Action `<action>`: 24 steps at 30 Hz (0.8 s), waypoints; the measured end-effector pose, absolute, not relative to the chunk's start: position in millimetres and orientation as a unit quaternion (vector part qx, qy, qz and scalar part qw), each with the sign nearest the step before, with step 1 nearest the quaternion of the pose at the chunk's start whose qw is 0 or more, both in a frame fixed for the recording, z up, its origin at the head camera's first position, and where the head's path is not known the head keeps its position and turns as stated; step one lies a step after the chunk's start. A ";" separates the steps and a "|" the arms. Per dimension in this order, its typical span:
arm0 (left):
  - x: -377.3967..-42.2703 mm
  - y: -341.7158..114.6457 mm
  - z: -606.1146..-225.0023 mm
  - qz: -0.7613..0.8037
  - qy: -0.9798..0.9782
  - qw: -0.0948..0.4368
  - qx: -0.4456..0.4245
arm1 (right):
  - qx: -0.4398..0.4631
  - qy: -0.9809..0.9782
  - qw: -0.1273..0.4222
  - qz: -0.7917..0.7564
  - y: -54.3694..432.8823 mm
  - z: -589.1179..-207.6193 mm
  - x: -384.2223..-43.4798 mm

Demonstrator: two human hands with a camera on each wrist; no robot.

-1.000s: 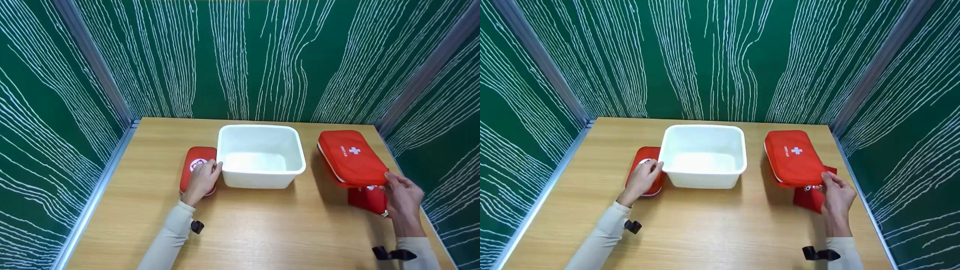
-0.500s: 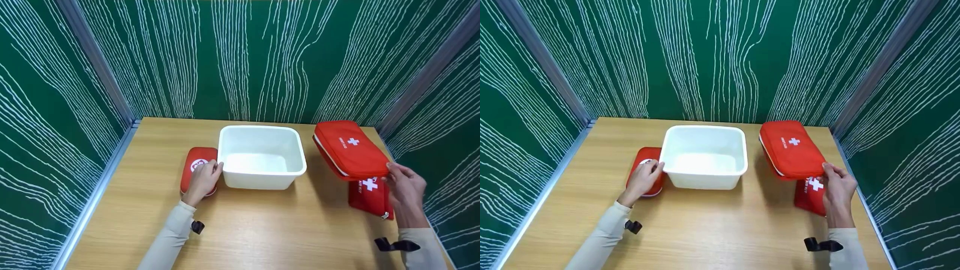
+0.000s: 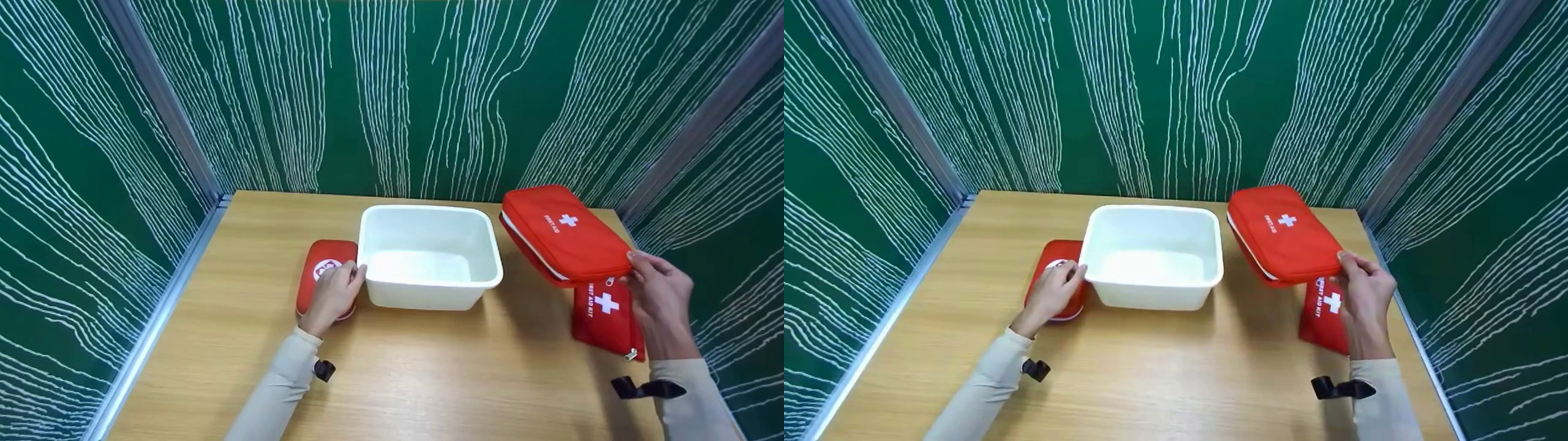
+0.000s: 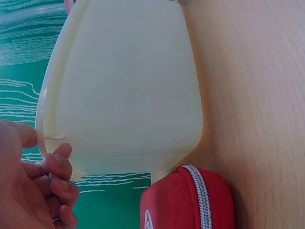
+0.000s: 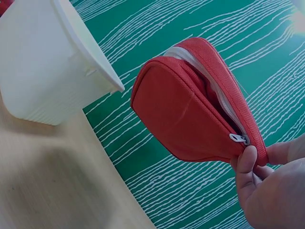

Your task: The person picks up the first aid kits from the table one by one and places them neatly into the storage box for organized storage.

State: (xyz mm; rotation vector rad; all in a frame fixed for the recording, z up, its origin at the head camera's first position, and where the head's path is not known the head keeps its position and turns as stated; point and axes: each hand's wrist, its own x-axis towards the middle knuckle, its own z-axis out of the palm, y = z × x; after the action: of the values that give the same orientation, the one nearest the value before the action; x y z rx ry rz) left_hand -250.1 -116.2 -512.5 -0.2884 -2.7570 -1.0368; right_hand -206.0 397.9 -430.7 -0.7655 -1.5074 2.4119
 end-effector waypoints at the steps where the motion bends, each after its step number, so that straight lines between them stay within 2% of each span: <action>1: -250.1 -116.2 -512.6 -0.349 -0.928 0.090 -0.097 | -0.255 -0.511 0.097 0.815 397.1 -429.4 -206.8; 12: -250.4 -116.5 -513.7 -0.344 -0.928 0.098 -0.106 | -0.211 -0.512 0.092 0.827 381.4 -419.1 -218.8; 24: -251.3 -117.0 -514.6 -0.342 -0.928 0.097 -0.108 | -0.182 -0.529 0.054 0.827 366.0 -417.1 -229.7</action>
State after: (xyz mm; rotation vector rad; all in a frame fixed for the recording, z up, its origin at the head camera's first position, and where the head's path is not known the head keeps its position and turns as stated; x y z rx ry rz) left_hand -251.3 -117.0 -514.6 -0.3186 -2.7499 -1.0133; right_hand -229.7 366.0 -417.1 -0.5540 -1.6082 2.5118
